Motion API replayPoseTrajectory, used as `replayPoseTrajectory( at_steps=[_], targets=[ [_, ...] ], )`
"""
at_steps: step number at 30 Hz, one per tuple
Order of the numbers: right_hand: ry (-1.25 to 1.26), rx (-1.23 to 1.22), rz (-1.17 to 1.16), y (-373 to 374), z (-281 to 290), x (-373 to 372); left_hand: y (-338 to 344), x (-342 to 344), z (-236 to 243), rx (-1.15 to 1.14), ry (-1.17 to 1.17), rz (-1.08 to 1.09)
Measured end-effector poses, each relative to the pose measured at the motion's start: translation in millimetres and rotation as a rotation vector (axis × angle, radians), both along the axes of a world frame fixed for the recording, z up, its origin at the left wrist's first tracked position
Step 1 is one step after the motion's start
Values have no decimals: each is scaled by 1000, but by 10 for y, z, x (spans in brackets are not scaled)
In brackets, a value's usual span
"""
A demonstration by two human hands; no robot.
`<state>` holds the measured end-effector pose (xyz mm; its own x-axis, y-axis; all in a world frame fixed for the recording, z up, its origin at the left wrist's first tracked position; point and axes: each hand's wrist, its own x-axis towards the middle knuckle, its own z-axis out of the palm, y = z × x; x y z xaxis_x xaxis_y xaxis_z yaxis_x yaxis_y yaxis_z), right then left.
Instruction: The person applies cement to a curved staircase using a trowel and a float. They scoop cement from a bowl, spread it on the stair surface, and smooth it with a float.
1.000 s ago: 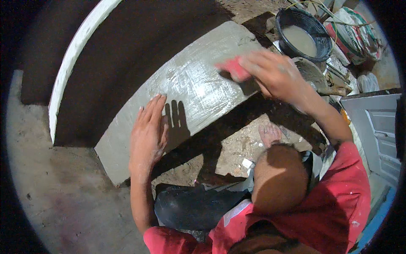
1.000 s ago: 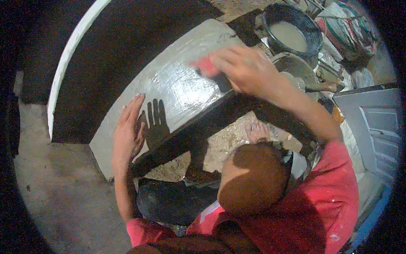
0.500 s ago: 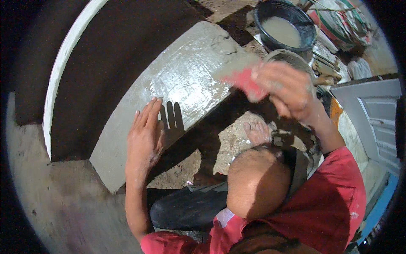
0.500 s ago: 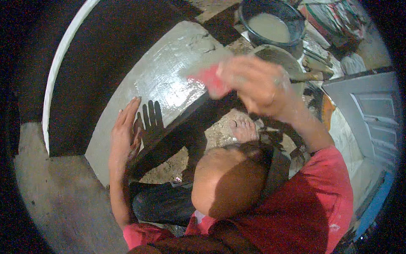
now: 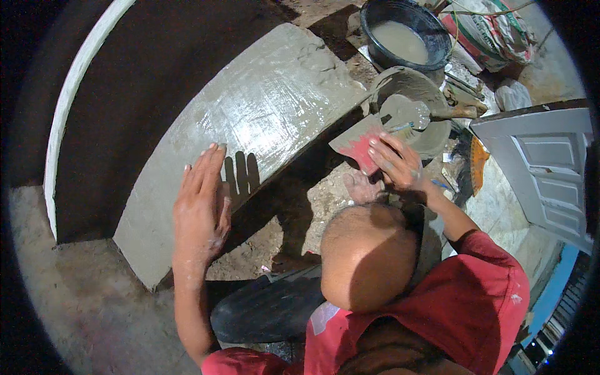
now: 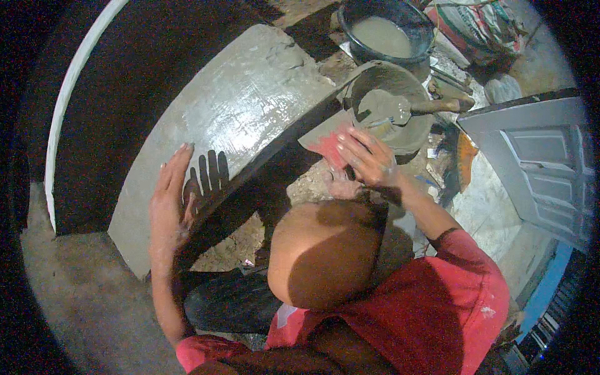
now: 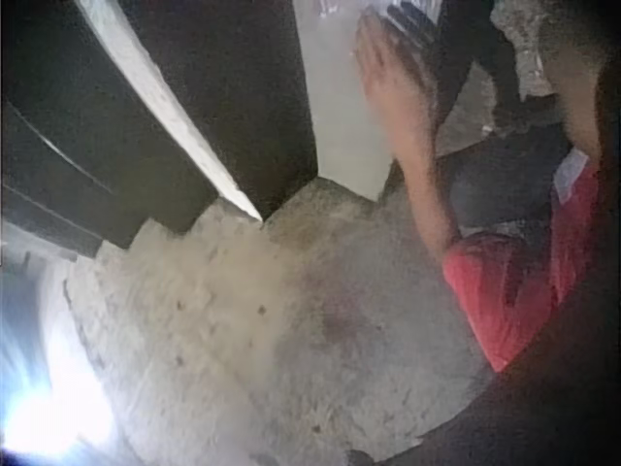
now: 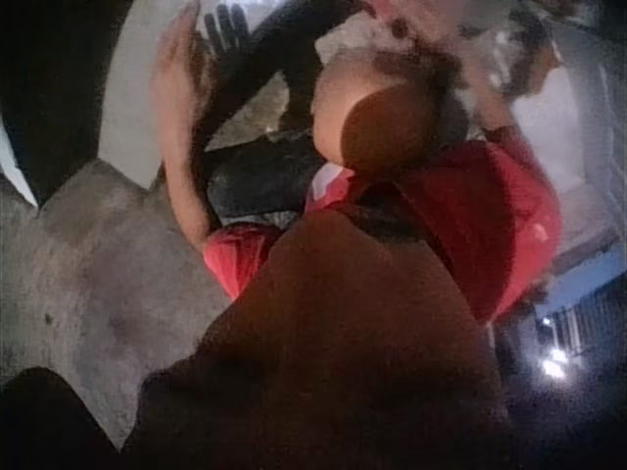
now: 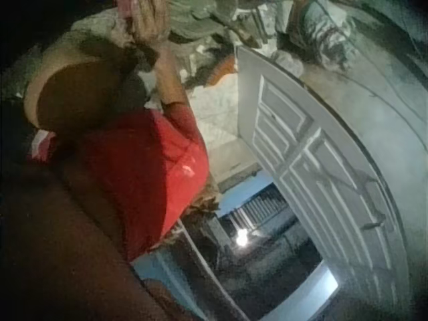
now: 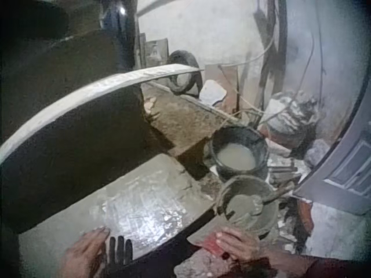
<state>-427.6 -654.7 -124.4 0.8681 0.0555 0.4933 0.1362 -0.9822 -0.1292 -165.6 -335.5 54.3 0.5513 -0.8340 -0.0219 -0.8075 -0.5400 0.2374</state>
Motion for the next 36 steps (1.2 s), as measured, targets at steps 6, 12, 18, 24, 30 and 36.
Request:
replayPoseTrajectory(
  at_steps=[6,12,18,24,30,36],
  targets=[
    [-132,-48,-228,-184,460,-53,-18,22,7,10,22,-23],
    [-130,-57,-206,404,784,571,-18,69,-28,-23,-25,-37],
    [-238,145,247,455,1004,705,135,96,-76,-8,-87,-35],
    [-16,65,274,438,1077,719,193,88,-47,-27,-70,-15],
    [-225,354,-47,294,1103,497,176,72,-104,-51,-57,-30],
    [-193,378,-603,-355,934,-40,133,100,-97,-120,51,-26]
  ],
)
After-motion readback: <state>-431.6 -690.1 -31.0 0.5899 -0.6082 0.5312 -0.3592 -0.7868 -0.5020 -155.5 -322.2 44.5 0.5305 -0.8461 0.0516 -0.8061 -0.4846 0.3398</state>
